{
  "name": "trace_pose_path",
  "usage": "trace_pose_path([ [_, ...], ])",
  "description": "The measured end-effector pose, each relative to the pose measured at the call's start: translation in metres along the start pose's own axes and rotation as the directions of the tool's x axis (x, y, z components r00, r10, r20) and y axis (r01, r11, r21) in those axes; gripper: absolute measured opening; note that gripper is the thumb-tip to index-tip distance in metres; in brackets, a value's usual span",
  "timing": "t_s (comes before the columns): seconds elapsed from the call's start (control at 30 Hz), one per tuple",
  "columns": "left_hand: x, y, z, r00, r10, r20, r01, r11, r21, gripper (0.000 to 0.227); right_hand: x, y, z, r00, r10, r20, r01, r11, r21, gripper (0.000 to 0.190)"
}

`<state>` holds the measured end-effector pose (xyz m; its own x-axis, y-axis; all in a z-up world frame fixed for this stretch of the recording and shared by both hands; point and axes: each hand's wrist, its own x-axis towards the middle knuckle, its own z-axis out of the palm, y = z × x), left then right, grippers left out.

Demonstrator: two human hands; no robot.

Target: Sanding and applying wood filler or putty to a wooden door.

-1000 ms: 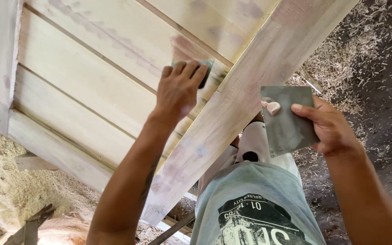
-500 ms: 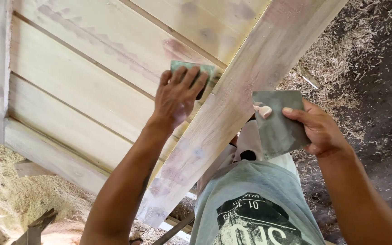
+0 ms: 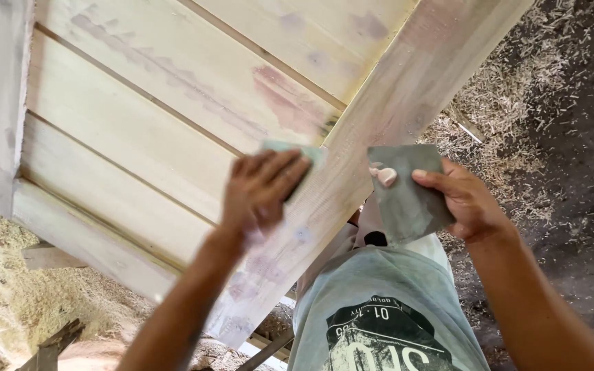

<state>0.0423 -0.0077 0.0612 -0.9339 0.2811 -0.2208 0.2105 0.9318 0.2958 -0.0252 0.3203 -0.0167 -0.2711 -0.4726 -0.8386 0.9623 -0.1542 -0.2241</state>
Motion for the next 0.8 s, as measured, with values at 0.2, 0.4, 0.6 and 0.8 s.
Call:
trace_pose_path([
  [0.2, -0.016, 0.105, 0.015, 0.943, -0.001, -0.331, -0.077, 0.972, -0.223, 0.038, 0.005, 0.024, 0.027, 0.991, 0.056, 0.120, -0.065, 0.995, 0.070, 0.046],
  [0.4, -0.048, 0.102, 0.032, 0.911, -0.044, -0.411, -0.033, 0.983, -0.180, 0.040, 0.007, 0.034, 0.037, 0.983, 0.049, 0.176, -0.062, 0.996, 0.069, 0.045],
  [0.6, -0.076, 0.066, 0.010, 0.931, 0.027, -0.363, -0.065, 0.994, -0.093, 0.039, 0.001, 0.013, 0.063, 0.953, 0.124, 0.275, -0.157, 0.983, 0.100, 0.051],
  [0.8, -0.078, 0.046, -0.033, 0.980, -0.008, -0.200, -0.006, 0.998, -0.068, 0.039, 0.007, -0.012, 0.054, 0.948, 0.019, 0.317, 0.019, 0.993, -0.115, 0.043],
])
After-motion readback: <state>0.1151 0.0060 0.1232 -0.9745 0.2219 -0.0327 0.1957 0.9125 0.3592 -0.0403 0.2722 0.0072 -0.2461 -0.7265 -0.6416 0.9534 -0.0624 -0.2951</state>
